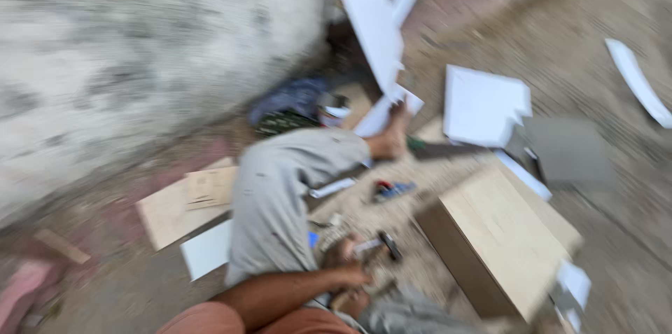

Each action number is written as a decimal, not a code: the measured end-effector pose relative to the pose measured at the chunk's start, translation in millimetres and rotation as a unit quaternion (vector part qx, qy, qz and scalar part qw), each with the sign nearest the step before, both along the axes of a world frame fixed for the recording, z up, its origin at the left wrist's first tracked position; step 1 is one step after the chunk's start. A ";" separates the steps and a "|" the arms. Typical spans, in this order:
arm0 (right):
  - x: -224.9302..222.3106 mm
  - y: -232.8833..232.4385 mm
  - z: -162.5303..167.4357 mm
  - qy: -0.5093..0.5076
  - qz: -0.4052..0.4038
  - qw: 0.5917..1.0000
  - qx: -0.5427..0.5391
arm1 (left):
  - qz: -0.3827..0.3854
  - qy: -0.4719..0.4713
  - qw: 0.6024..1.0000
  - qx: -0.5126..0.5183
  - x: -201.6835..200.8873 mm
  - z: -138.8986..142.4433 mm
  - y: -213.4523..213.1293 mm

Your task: The person sits on the floor and assembles a small wooden box by hammering nails into the edges of wooden panels. They use a hammer to drive nails and occasionally reposition the panels to secure the structure.

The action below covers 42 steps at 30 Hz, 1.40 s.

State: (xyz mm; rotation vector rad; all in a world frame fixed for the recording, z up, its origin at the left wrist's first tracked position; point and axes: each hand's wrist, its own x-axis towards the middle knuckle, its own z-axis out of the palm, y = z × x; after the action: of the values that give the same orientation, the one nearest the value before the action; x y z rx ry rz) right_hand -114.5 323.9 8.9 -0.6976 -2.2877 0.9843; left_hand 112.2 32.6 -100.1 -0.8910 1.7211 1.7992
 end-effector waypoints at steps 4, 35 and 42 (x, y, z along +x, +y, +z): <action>35.6 126.9 -32.9 0.115 -0.055 0.974 -0.186 | -0.069 -0.015 0.997 0.002 2.7 -14.0 9.9; 100.9 -63.3 -143.7 -0.107 0.195 0.807 -0.547 | 0.010 0.055 0.976 0.210 1.2 -53.7 4.8; 112.7 -59.3 -129.6 -0.122 0.217 0.849 -0.466 | 0.063 0.105 0.822 0.556 -20.3 9.4 -14.1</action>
State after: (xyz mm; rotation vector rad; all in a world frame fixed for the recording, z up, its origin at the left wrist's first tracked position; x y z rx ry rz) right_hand -1.8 264.6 -120.7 -0.6842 -2.1119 2.4201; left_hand 91.9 18.5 -90.7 -0.2741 0.4221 2.5327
